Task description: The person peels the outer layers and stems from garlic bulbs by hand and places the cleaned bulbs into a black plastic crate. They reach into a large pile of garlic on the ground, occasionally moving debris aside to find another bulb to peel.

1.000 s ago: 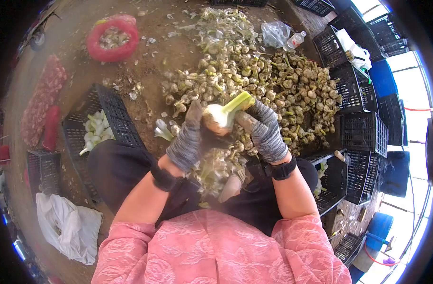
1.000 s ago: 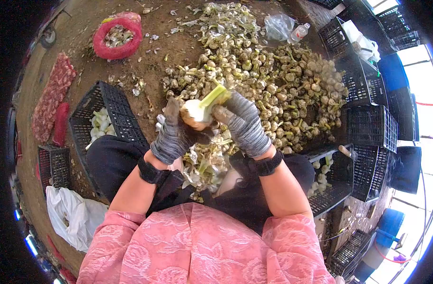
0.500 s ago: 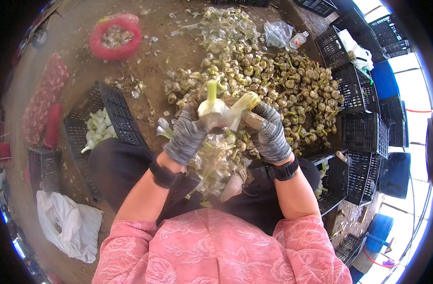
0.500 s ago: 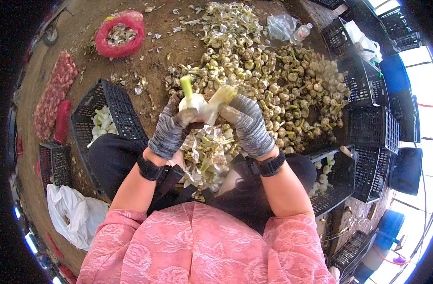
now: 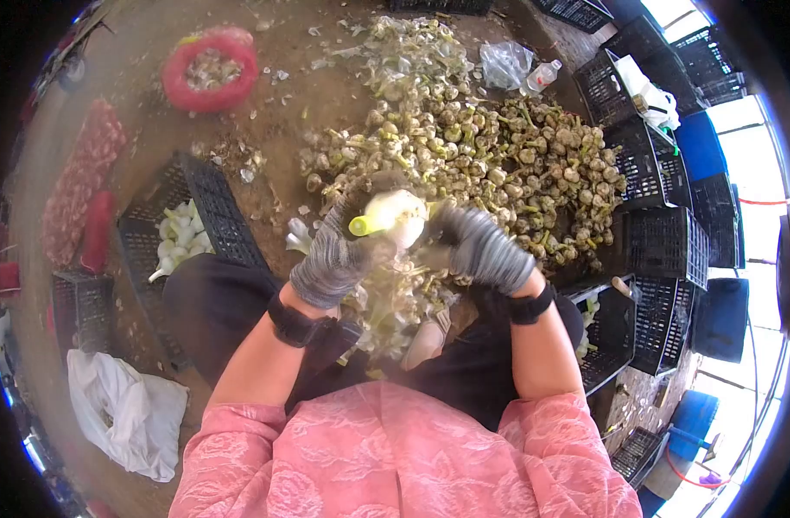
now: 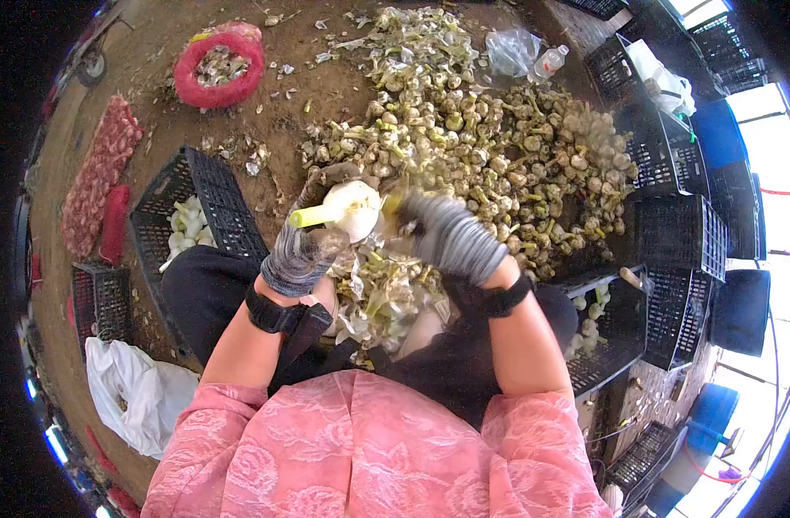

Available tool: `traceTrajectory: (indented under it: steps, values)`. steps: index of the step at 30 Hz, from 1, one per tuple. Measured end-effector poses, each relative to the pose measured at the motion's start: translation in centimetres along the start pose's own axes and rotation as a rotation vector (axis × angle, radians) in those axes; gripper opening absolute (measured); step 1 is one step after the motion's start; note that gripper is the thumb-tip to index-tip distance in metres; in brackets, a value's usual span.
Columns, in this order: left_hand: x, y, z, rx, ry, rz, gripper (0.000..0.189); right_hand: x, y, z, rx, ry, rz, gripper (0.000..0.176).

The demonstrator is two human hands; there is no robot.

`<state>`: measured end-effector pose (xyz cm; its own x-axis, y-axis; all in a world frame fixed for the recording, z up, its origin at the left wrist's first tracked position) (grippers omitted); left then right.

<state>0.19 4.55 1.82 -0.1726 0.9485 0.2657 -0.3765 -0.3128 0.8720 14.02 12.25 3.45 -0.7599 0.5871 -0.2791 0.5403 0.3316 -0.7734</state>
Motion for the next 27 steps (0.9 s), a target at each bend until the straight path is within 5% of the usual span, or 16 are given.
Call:
traceTrajectory:
  steps: [1, 4, 6, 10, 13, 15, 20, 25, 27]
  values:
    - [0.1, 0.0, -0.1, 0.004, 0.000, 0.002, 0.063, -0.3, 0.1, 1.8, -0.021, -0.206, 0.101, 0.039]
    - [0.1, 0.1, -0.7, 0.223, 0.046, 0.060, 0.063, -0.8, 1.0, 2.7, -0.132, -0.259, 0.128, 0.038]
    - [0.2, -0.1, -0.1, 0.128, 0.055, 0.077, 0.063, -0.8, 0.0, 0.5, -0.112, 0.034, -0.176, 0.034]
    - [0.4, 0.1, 0.5, 0.239, -0.018, 0.099, 0.070, -1.9, -1.6, -1.9, 0.281, 0.401, -0.098, 0.037]
    - [0.3, 0.9, 1.4, 0.377, -0.115, 0.204, 0.065, -1.9, -2.2, -1.8, 0.315, 0.356, -0.157, 0.037]
    - [0.3, 0.7, 1.9, 0.186, -0.171, 0.067, 0.069, -2.0, -2.5, -2.1, 0.201, 0.373, -0.185, 0.038]
    - [0.1, 0.8, 1.8, 0.086, -0.152, -0.040, 0.080, -1.8, -1.3, -1.4, 0.325, 0.218, -0.058, 0.034]
    - [-0.1, 0.0, 1.2, -0.001, -0.100, 0.019, 0.068, -2.0, -1.2, -1.4, 0.499, 0.207, -0.032, 0.031]
    - [0.0, 0.0, 1.1, 0.043, -0.108, 0.078, 0.066, -2.3, -2.7, -1.9, 0.243, 0.280, -0.170, 0.027]
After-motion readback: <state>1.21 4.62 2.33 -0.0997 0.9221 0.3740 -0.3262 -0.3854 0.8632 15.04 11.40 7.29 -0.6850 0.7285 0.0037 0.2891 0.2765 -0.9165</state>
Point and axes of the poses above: each hand's wrist, its own x-axis towards the middle knuckle, its own z-axis out of the palm, y = z × x, the point moved 5 cm from there along x, towards the middle knuckle, and after that the axes turned 9 degrees about z, right-handed, at the moved point
